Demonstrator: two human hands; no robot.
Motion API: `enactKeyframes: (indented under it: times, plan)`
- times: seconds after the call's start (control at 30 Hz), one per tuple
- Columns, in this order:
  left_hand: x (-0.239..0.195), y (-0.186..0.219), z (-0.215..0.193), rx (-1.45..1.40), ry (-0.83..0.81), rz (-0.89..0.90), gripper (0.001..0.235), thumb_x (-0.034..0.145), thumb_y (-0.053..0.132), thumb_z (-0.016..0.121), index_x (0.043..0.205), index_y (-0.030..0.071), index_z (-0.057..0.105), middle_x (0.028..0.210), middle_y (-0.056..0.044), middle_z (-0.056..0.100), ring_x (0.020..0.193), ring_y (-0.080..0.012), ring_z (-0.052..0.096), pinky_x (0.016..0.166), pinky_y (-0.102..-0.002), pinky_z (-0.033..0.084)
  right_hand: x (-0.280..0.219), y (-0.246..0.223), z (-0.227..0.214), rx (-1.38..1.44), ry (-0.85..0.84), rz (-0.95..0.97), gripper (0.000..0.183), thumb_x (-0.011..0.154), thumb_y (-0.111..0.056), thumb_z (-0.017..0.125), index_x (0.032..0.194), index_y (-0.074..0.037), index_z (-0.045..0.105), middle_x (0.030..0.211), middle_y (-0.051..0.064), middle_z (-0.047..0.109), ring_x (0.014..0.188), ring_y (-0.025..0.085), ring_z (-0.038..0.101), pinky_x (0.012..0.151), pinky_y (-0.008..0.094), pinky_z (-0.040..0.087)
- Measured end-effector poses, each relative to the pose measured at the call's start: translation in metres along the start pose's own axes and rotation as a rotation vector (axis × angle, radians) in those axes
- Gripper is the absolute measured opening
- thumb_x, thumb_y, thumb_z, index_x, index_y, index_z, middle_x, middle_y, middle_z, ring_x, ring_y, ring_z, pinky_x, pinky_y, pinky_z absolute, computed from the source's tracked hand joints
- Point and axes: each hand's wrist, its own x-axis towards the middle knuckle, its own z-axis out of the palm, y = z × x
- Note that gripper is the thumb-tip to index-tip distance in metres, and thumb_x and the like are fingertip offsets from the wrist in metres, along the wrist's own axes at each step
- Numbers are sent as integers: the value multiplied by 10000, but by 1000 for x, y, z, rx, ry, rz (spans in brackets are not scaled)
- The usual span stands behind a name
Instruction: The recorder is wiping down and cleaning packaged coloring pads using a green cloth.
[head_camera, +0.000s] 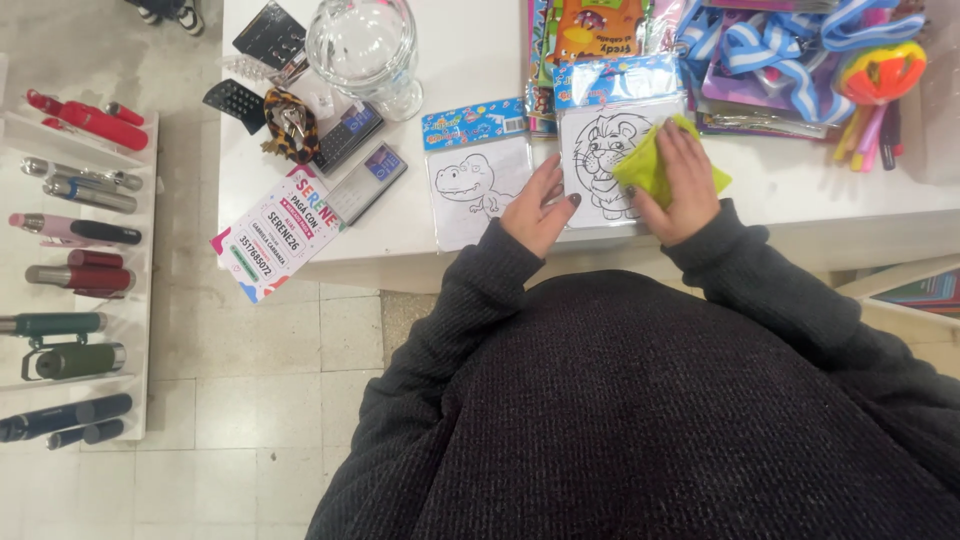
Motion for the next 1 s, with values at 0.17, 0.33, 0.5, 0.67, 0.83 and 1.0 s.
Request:
enactKeyframes:
  times: [0.17, 0.33, 0.5, 0.67, 0.83, 1.0]
  plan:
    - [-10, 42, 10, 147, 27, 50, 764, 1021, 253, 622, 1608, -2, 204, 1591, -314, 395, 1504, -395, 395, 1168, -467, 414, -4, -2, 2, 10, -37, 70, 744, 931, -226, 689, 1538, 99, 406, 1644, 303, 354, 1532, 490, 321, 1281, 523, 259]
    - [-2, 41, 15, 211, 63, 126, 773, 1015, 223, 635, 1604, -9, 191, 1589, -321, 376, 1485, -394, 402, 1158, -473, 416, -2, -3, 1, 9, -34, 37, 717, 951, -227, 682, 1534, 94, 417, 1648, 310, 337, 1534, 482, 303, 1276, 528, 254]
    - [21, 46, 18, -179, 131, -15, 753, 939, 152, 618, 1564, 36, 214, 1297, -238, 574, 1031, -283, 649, 877, -424, 566, -2, -9, -6, 132, 40, 63, 616, 966, -188, 674, 1496, 59, 480, 1619, 286, 405, 1510, 445, 387, 1263, 505, 307]
    - [59, -45, 44, -369, -31, 98, 463, 1127, 149, 524, 1548, -30, 453, 1373, -201, 627, 1221, -232, 612, 1067, -375, 510, 5, -25, -26, 134, 30, 30, 502, 964, -140, 684, 1442, -27, 580, 1577, 221, 497, 1430, 402, 495, 1222, 483, 389]
    - [34, 9, 52, -1050, -17, 17, 430, 1122, 181, 459, 1528, 63, 379, 1427, -141, 539, 1282, -238, 576, 1098, -400, 485, 19, -56, -47, -25, 69, -223, 540, 806, -116, 732, 1342, -138, 673, 1506, 220, 484, 1361, 428, 495, 1175, 527, 397]
    - [21, 11, 63, -857, -148, 150, 589, 1206, 360, 331, 1619, -61, 345, 1581, -189, 500, 1477, -289, 488, 1262, -403, 388, 33, -55, -48, -212, -98, -456, 687, 826, -237, 782, 1460, -114, 547, 1540, 214, 470, 1457, 441, 395, 1206, 600, 322]
